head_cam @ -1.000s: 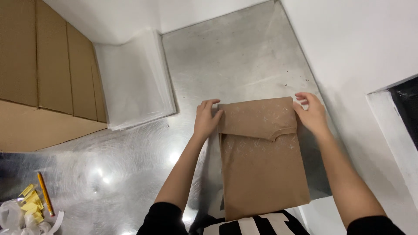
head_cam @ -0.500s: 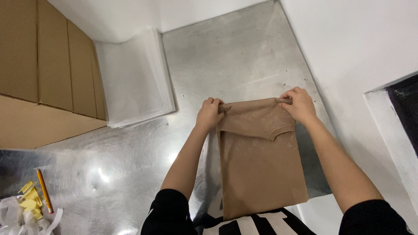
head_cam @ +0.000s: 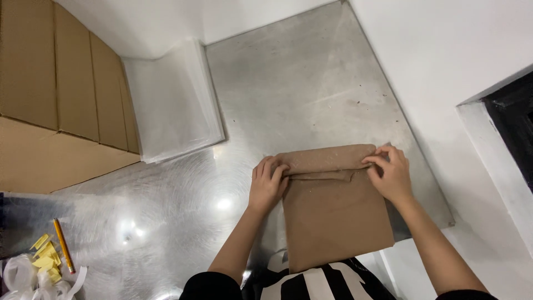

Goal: The person unpacks a dark blue garment from a plastic bag inside a cardboard box and hangs it on a clothing rack. They then remove a brown t-shirt from the rack, fold it neatly on a metal table, and place it aside.

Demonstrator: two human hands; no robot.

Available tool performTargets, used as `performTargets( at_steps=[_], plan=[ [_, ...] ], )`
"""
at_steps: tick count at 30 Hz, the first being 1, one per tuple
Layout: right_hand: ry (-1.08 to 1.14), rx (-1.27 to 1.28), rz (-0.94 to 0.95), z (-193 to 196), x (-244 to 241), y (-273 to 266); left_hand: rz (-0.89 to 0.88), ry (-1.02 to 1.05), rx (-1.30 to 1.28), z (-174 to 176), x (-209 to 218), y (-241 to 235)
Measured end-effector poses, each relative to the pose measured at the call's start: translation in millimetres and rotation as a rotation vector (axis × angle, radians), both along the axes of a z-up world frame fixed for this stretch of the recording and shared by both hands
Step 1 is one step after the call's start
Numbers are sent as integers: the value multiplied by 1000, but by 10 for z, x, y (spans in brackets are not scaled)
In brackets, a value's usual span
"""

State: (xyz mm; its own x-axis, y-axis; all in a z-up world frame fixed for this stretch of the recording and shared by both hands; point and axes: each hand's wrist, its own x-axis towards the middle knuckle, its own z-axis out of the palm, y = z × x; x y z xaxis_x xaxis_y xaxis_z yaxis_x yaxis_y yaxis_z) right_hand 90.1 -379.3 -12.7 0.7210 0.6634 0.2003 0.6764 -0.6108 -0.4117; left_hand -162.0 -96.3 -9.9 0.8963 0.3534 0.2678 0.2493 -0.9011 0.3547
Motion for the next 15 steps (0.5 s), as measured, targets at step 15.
performTargets(
  at_steps=[15],
  plan=[
    [562,-553,208,1028,425,730,90,608,-582,7,492,429]
  ],
)
